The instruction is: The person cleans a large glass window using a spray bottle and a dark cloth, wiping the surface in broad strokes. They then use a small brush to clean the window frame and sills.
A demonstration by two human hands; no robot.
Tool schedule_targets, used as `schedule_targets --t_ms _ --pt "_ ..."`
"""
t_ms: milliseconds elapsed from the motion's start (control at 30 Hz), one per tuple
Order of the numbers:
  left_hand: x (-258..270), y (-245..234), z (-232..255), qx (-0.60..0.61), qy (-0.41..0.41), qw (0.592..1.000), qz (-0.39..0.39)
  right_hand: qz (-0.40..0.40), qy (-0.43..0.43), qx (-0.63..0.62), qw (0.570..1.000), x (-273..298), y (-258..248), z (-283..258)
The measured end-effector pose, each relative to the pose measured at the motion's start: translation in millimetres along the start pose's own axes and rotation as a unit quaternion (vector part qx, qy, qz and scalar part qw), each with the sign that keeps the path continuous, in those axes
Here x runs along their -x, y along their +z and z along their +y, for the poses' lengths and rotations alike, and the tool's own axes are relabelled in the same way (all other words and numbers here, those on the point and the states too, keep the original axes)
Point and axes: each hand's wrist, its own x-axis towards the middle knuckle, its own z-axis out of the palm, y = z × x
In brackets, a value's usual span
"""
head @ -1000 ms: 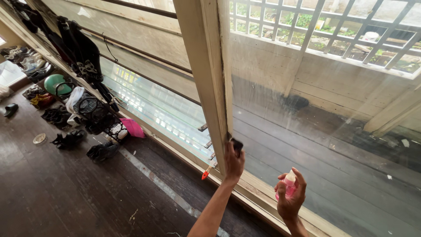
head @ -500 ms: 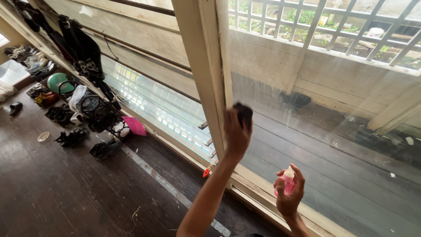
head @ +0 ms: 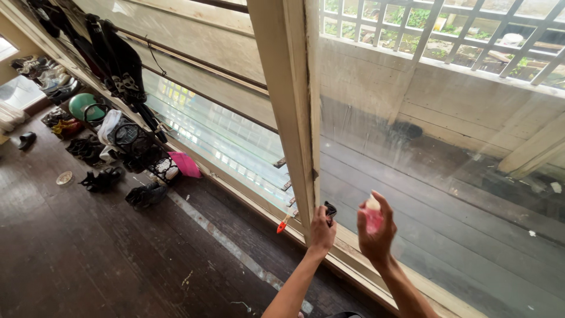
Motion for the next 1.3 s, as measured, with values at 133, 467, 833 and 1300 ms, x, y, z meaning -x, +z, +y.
schedule_targets --t_ms 133,467,833,1300 --pt "14.4 -26.2 -2.9 0.035 0.008 0.999 0.039 0.006 -0.021 0.011 1.0 -28.0 27.7 -23.9" --pt "47.2 -77.9 0.8 0.191 -0.052 0.979 0.049 0.051 -0.069 0.06 0.995 -63.0 64.1 -30.2" --pt "53.6 -94.2 12.3 0.249 -0.024 0.968 0.036 0.099 -0.065 0.091 0.989 -89.2 59.2 -53.2" --pt "30.6 -98.8 -22.7 0.28 -0.124 0.945 0.115 -0.063 0.175 0.131 0.974 85.5 75.0 50.8"
